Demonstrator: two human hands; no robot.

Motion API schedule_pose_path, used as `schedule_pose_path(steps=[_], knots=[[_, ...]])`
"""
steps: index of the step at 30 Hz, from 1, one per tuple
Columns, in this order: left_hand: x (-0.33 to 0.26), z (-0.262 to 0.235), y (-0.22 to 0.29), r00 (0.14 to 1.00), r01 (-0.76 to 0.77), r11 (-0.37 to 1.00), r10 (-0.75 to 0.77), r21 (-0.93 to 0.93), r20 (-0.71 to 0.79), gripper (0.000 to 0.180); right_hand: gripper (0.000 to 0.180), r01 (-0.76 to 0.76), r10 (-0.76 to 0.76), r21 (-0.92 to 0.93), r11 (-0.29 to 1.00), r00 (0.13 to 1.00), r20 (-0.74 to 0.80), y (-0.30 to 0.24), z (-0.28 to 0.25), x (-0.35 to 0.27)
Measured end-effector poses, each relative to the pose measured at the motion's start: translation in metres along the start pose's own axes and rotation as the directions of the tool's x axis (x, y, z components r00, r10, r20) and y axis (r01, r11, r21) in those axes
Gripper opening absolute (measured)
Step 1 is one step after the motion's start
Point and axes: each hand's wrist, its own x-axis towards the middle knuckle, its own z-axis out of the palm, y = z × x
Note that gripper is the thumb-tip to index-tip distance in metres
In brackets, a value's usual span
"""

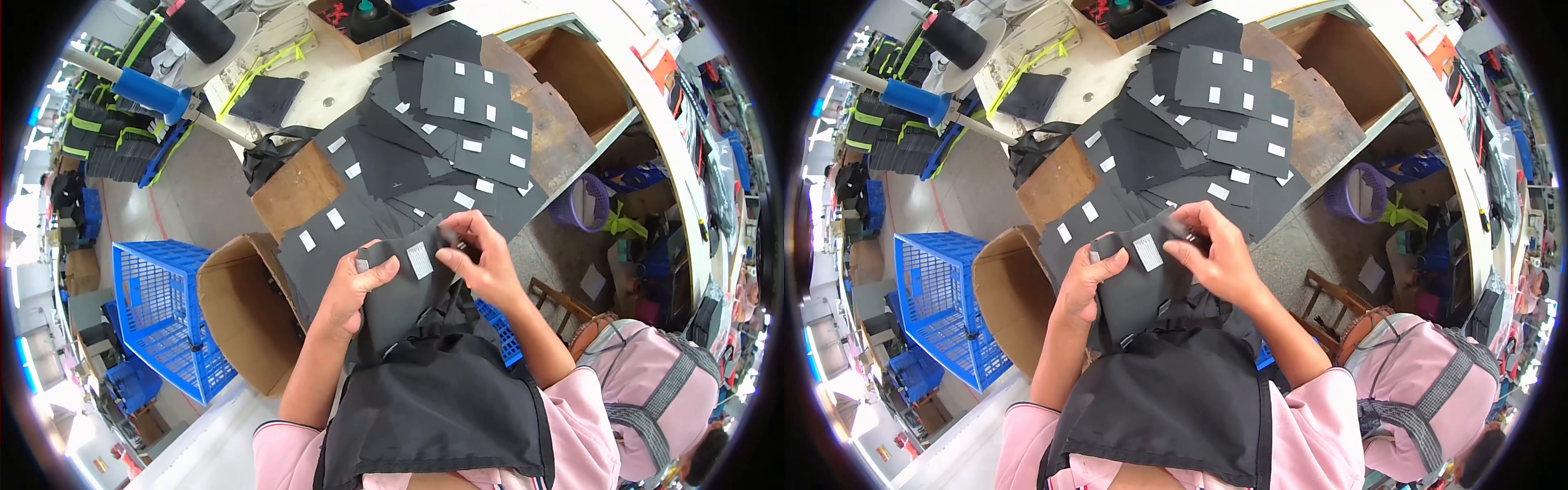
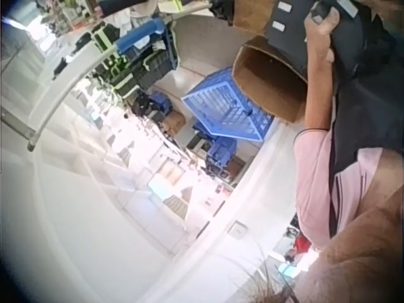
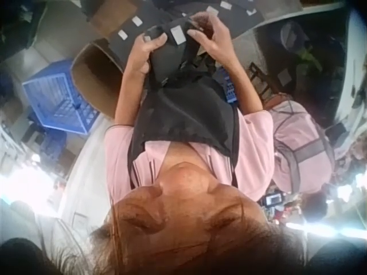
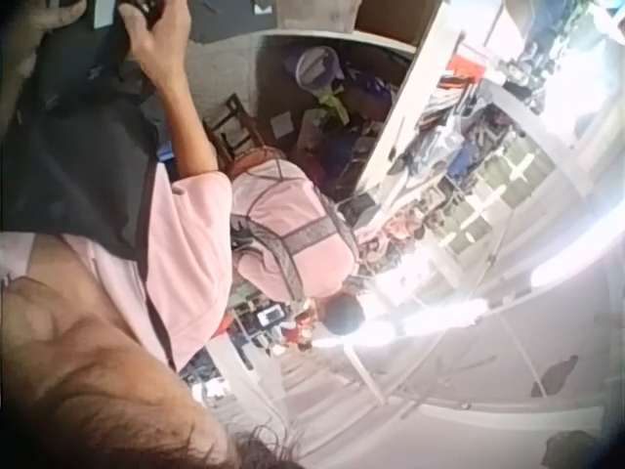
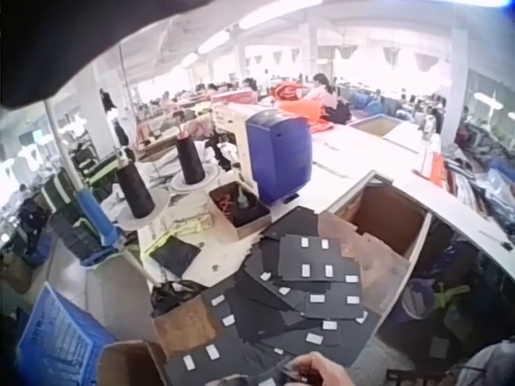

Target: Peeling adhesive backing from small white strips on black fabric pieces.

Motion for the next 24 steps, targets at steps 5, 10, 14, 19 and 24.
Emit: schedule_pose_path(steps=[5,10,14,19,24], knots=[[0.000,0.004,0.001,0.995,-0.080,0.997,0.079,-0.021,-0.055,0.035,0.031,0.184,-0.220,-0.468,0.865,0.975,-0.024,-0.008,-0.002,-0.016],[-0.004,0.009,0.008,0.994,-0.099,0.993,0.096,0.059,0.041,0.037,0.032,0.407,-0.390,-0.616,0.674,0.905,0.171,-0.013,-0.014,-0.006],[-0.005,0.011,0.008,0.991,-0.128,0.980,0.121,0.155,0.052,0.037,0.032,0.512,-0.434,-0.626,0.588,0.853,0.290,-0.022,-0.018,0.000],[-0.006,0.007,0.006,0.990,-0.137,0.978,0.132,0.156,0.040,0.038,0.032,0.513,-0.461,-0.609,0.605,0.850,0.257,-0.018,-0.018,-0.001],[-0.008,0.011,0.008,0.985,-0.170,0.963,0.165,0.210,0.045,0.038,0.032,0.527,-0.440,-0.643,0.556,0.843,0.309,-0.026,-0.018,-0.001]])
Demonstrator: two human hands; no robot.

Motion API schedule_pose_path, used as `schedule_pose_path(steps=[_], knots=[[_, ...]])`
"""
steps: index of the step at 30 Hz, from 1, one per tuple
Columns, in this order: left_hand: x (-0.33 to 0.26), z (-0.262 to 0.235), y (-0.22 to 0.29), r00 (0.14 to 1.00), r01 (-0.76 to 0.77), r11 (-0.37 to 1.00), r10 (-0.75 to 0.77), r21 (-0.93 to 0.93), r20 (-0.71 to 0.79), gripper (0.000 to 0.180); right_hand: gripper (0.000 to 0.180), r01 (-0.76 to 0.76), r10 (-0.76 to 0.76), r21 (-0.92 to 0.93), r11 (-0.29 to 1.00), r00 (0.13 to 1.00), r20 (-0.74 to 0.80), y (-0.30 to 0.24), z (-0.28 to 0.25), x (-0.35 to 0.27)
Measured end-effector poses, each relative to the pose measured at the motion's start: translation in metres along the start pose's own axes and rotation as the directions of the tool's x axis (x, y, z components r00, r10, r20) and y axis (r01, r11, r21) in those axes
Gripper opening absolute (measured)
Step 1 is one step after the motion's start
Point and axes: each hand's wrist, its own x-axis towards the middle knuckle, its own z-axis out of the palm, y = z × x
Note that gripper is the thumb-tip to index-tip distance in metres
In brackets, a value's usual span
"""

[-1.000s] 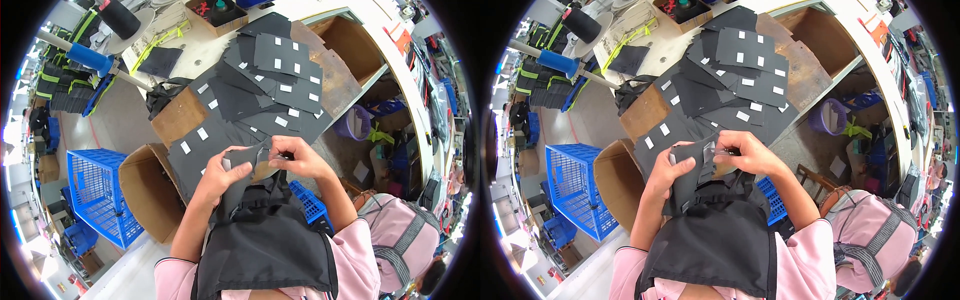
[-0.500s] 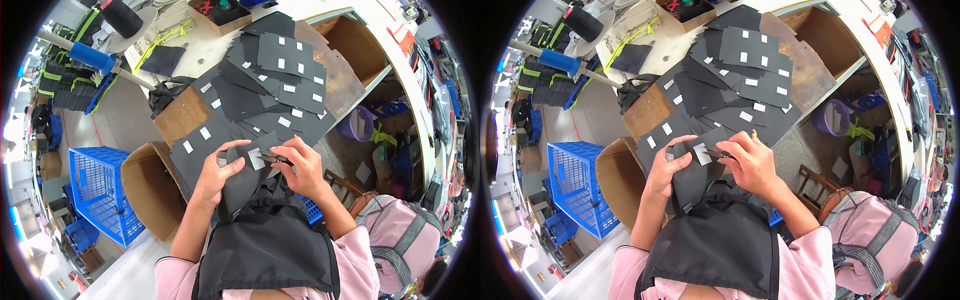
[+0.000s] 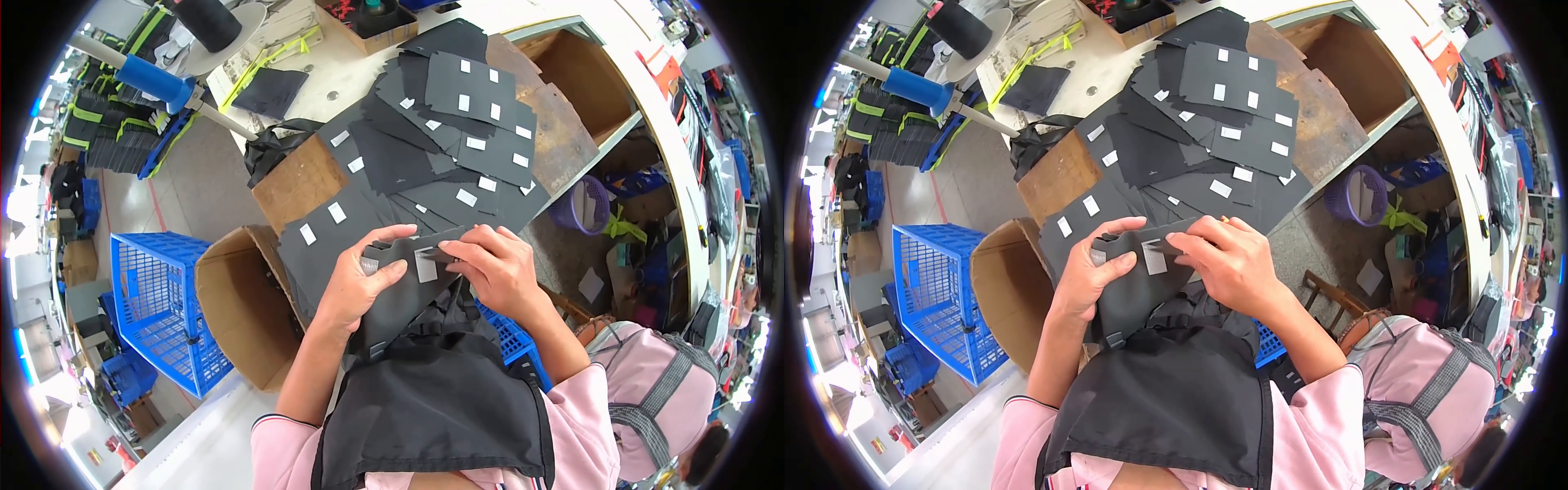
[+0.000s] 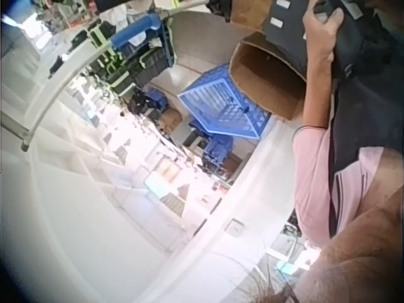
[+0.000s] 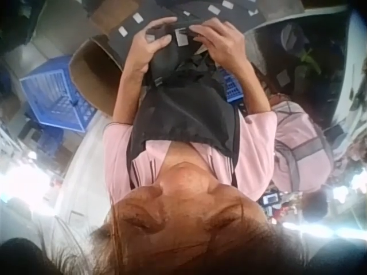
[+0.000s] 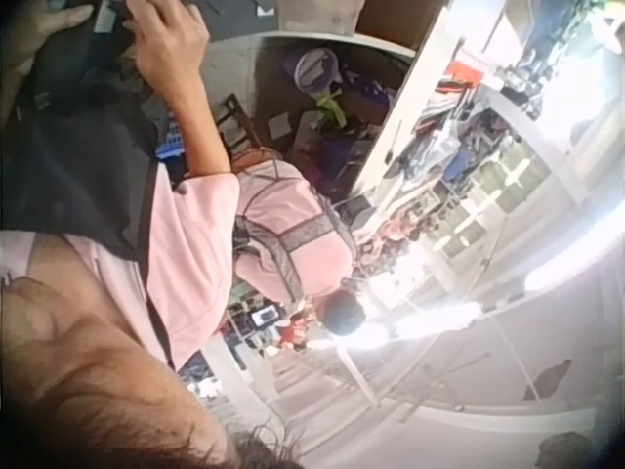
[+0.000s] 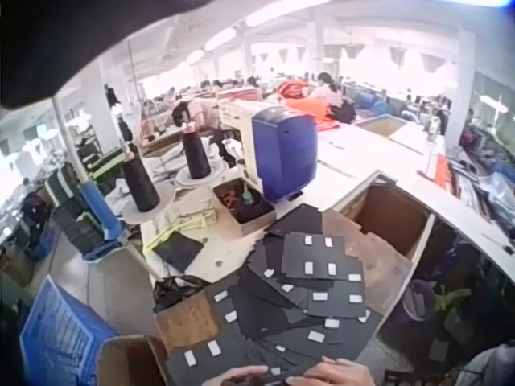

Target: Peeling adhesive backing from small white strips on black fabric pieces.

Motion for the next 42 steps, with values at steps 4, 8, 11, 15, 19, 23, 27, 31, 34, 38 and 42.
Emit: schedule_pose_path(steps=[4,8,11,15,19,23,27,31,34,38,42], knots=[[0.001,-0.003,-0.002,1.000,0.002,1.000,-0.002,0.022,-0.011,0.038,0.033,0.009,-0.013,-0.039,0.999,0.993,-0.119,0.002,0.003,-0.001],[0.003,-0.003,0.001,1.000,-0.027,0.998,0.027,0.049,0.011,0.039,0.030,-0.021,0.019,-0.020,1.000,0.997,-0.072,-0.002,0.003,-0.004],[0.002,-0.006,-0.003,1.000,-0.021,0.999,0.020,0.039,0.012,0.041,0.030,-0.037,0.030,-0.063,0.997,0.995,-0.099,-0.004,0.005,-0.006],[0.003,-0.010,-0.005,1.000,-0.016,1.000,0.015,-0.021,-0.016,0.041,0.035,-0.355,0.417,0.354,0.865,0.902,-0.112,-0.004,0.017,-0.023],[0.006,-0.004,0.001,0.999,0.044,0.994,-0.046,-0.095,-0.026,0.034,0.035,-0.742,0.566,0.670,0.006,0.555,0.610,0.001,0.029,-0.046],[0.014,-0.009,-0.011,0.992,0.022,0.998,-0.028,-0.050,-0.121,0.028,0.025,-0.587,0.621,0.807,-0.057,0.613,0.489,-0.003,0.033,-0.036],[0.007,-0.014,-0.013,0.985,-0.026,0.997,0.012,-0.079,-0.174,0.030,0.025,-0.695,0.592,0.704,-0.149,0.508,0.626,-0.001,0.039,-0.038],[0.004,-0.017,-0.023,0.976,0.005,0.999,0.004,0.042,-0.218,0.031,0.035,-0.549,0.634,0.471,0.691,0.773,-0.029,-0.017,0.046,-0.038],[0.004,-0.012,-0.028,0.988,-0.131,0.991,0.129,-0.026,-0.085,0.031,0.044,-0.362,0.392,0.214,0.907,0.912,-0.119,-0.028,0.016,-0.032],[-0.002,-0.007,-0.021,0.971,-0.223,0.969,0.230,0.106,-0.063,0.039,0.030,-0.058,0.057,-0.027,0.998,0.998,-0.015,-0.022,0.006,-0.006],[-0.017,-0.021,-0.011,0.970,-0.217,0.976,0.219,0.031,-0.102,0.045,0.030,0.070,-0.070,-0.008,0.998,0.998,0.007,-0.022,0.019,0.021]])
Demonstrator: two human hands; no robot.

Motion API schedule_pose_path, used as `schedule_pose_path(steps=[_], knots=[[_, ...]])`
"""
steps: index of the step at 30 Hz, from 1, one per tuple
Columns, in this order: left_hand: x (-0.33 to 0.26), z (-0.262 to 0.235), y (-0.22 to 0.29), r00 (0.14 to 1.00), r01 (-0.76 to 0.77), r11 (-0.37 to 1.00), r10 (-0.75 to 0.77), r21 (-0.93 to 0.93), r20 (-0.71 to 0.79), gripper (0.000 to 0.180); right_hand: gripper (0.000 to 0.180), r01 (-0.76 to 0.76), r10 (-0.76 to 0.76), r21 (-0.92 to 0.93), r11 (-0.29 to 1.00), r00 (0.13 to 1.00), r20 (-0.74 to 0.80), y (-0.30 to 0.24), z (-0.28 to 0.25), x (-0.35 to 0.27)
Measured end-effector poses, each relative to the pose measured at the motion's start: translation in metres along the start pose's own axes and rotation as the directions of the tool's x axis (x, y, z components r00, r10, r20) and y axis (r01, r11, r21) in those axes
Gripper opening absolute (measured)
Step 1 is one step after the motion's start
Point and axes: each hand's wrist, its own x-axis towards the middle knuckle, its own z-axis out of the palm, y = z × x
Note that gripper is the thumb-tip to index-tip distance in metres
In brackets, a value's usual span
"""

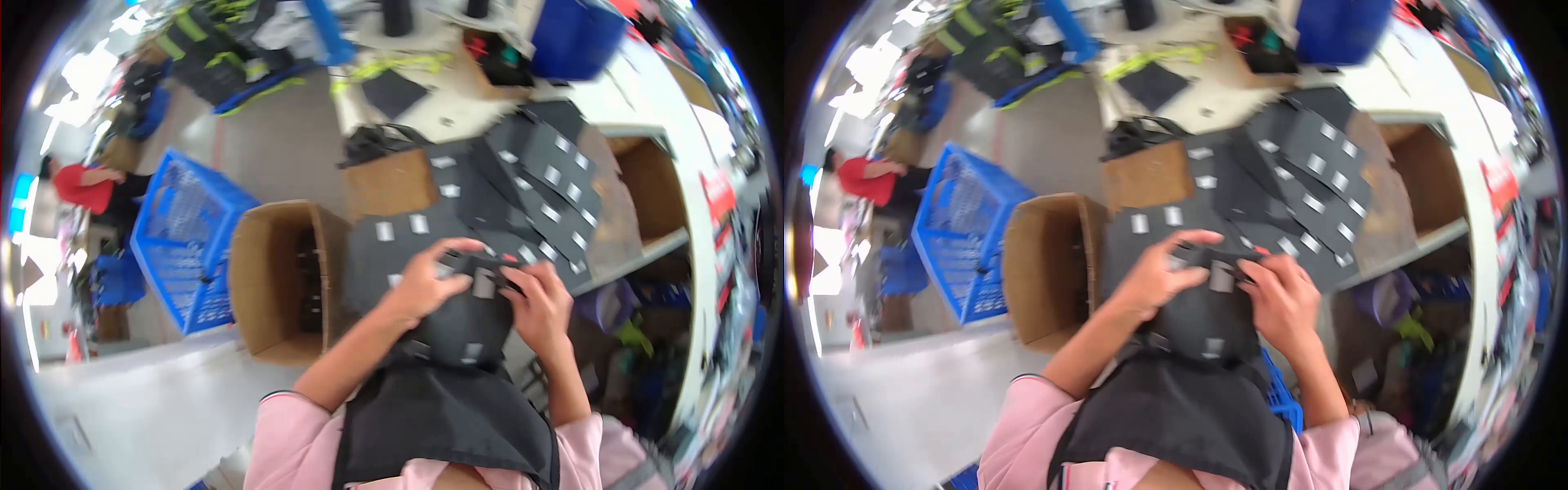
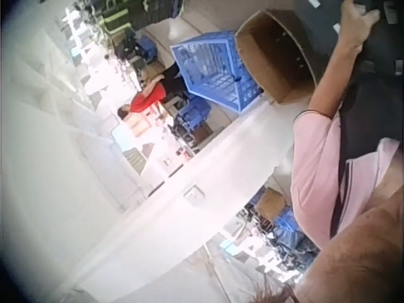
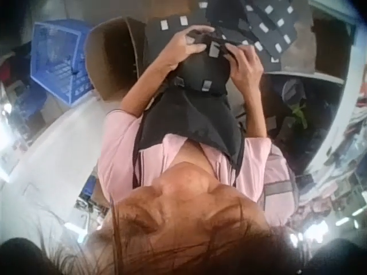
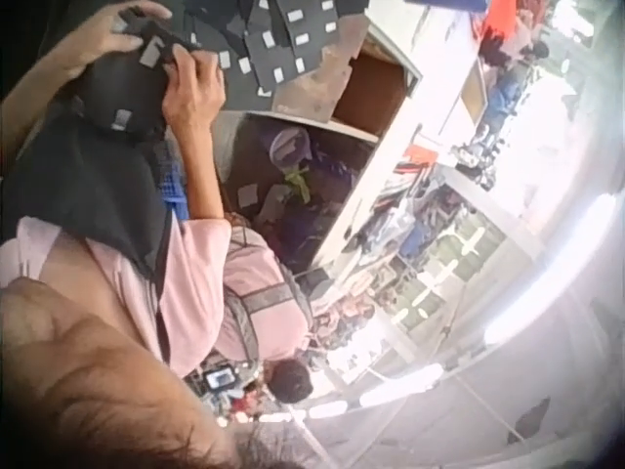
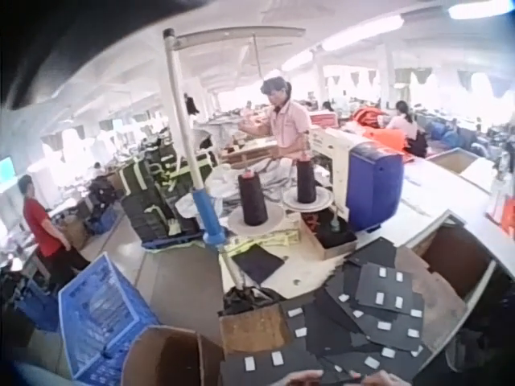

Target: Peeling adhesive backing from small white strips on black fabric pieces.

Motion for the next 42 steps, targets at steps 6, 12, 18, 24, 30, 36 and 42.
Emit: schedule_pose_path(steps=[6,12,18,24,30,36,42], knots=[[0.014,-0.003,0.009,0.988,0.148,0.983,-0.142,-0.112,0.059,0.049,0.030,-0.131,0.135,0.075,0.989,0.990,-0.047,0.010,0.009,-0.008],[0.002,-0.007,0.005,0.988,0.150,0.976,-0.143,-0.155,0.061,0.054,0.028,-0.069,0.080,0.115,0.991,0.992,-0.097,-0.004,0.004,-0.010],[0.000,0.005,-0.009,0.987,0.108,0.994,-0.104,-0.024,0.121,0.054,0.027,-0.056,0.056,0.027,0.998,0.998,0.026,-0.008,-0.010,-0.024],[-0.002,-0.001,-0.002,0.989,0.066,0.997,-0.070,0.036,0.127,0.056,0.023,-0.118,0.118,0.019,0.993,0.993,-0.010,-0.010,-0.002,-0.029],[-0.004,-0.011,0.013,0.997,0.077,0.997,-0.077,0.022,0.008,0.058,0.031,-0.036,0.043,0.119,0.992,0.997,-0.057,-0.012,0.002,-0.007],[0.005,0.003,0.016,0.984,0.163,0.986,-0.161,-0.027,0.075,0.054,0.036,0.006,-0.006,0.006,1.000,1.000,0.010,0.004,-0.007,-0.022],[0.001,0.009,0.012,0.970,0.214,0.977,-0.210,-0.018,0.122,0.056,0.033,-0.050,0.051,0.028,0.998,0.998,-0.026,0.003,-0.007,-0.032]])
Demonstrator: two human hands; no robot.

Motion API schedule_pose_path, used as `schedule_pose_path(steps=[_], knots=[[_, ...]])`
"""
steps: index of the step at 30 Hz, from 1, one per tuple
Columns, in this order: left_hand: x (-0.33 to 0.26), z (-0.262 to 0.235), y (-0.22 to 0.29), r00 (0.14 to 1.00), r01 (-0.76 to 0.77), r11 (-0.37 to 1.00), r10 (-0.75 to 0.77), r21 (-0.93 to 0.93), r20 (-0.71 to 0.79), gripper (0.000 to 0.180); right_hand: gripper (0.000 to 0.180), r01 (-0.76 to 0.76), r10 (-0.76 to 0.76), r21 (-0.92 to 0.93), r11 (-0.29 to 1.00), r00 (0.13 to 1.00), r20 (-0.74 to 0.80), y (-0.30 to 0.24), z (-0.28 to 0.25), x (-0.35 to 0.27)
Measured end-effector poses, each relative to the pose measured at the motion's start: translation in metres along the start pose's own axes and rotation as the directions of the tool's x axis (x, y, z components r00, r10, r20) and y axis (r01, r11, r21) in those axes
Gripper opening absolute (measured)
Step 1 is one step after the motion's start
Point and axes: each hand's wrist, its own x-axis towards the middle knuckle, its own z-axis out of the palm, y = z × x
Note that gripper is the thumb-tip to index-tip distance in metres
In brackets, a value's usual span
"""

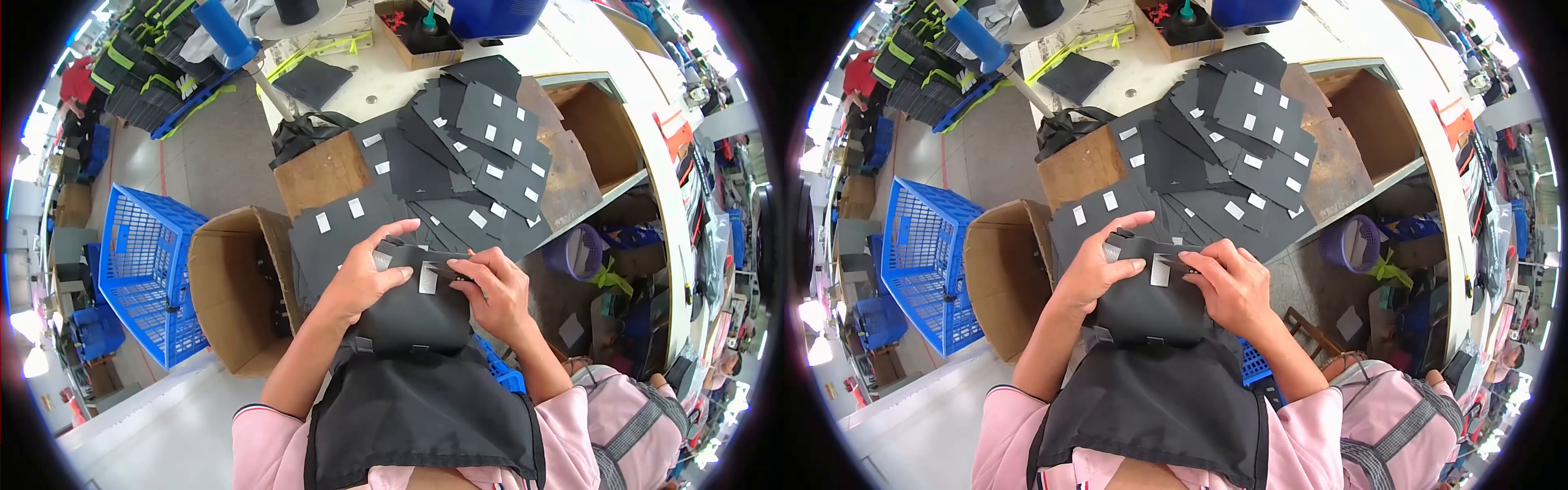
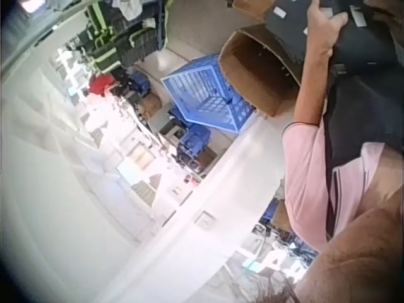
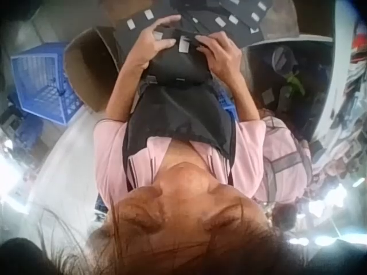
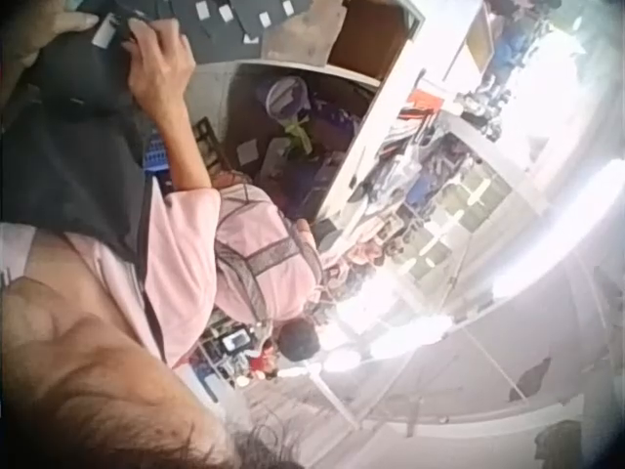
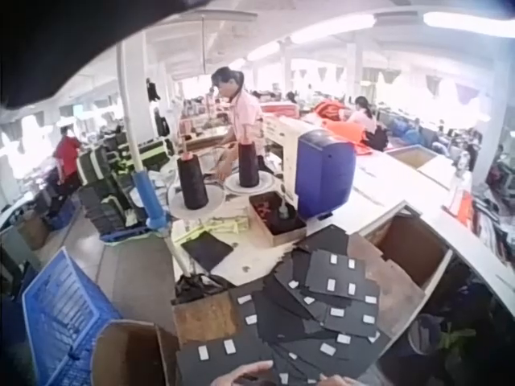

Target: Peeling adhesive backing from small white strips on black fabric pieces.

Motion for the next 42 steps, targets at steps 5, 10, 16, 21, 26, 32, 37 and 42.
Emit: schedule_pose_path(steps=[5,10,16,21,26,32,37,42], knots=[[-0.001,-0.001,-0.005,1.000,-0.007,1.000,0.007,-0.018,-0.005,0.056,0.032,-0.022,0.022,-0.003,1.000,1.000,0.010,0.000,0.002,-0.006],[0.001,-0.004,-0.004,0.999,-0.038,0.999,0.038,0.025,-0.023,0.056,0.030,-0.016,0.017,0.052,0.999,0.999,-0.028,-0.006,-0.003,-0.003],[0.003,-0.001,0.000,1.000,-0.020,1.000,0.019,0.020,0.020,0.055,0.032,-0.064,0.064,0.001,0.998,0.998,0.029,-0.003,0.001,-0.005],[0.004,-0.004,-0.004,0.998,-0.052,0.996,0.054,0.077,-0.033,0.054,0.031,-0.232,0.249,0.138,0.963,0.961,-0.118,-0.008,-0.001,-0.011],[0.006,-0.002,0.000,0.995,-0.053,0.998,0.055,0.026,-0.086,0.052,0.028,-0.622,0.666,0.692,0.366,0.695,0.272,-0.017,0.005,-0.042],[0.007,0.004,0.001,0.994,-0.052,0.997,0.057,0.054,-0.092,0.048,0.027,-0.642,0.701,0.734,0.221,0.628,0.339,-0.018,0.017,-0.045],[0.005,0.004,-0.001,0.994,-0.067,0.993,0.074,0.097,-0.075,0.046,0.035,-0.339,0.362,0.149,0.929,0.914,-0.183,-0.015,0.004,-0.039],[0.006,0.007,-0.004,0.998,-0.057,0.992,0.061,0.108,-0.031,0.047,0.029,-0.116,0.114,-0.082,0.990,0.993,-0.026,-0.009,-0.005,-0.009]])
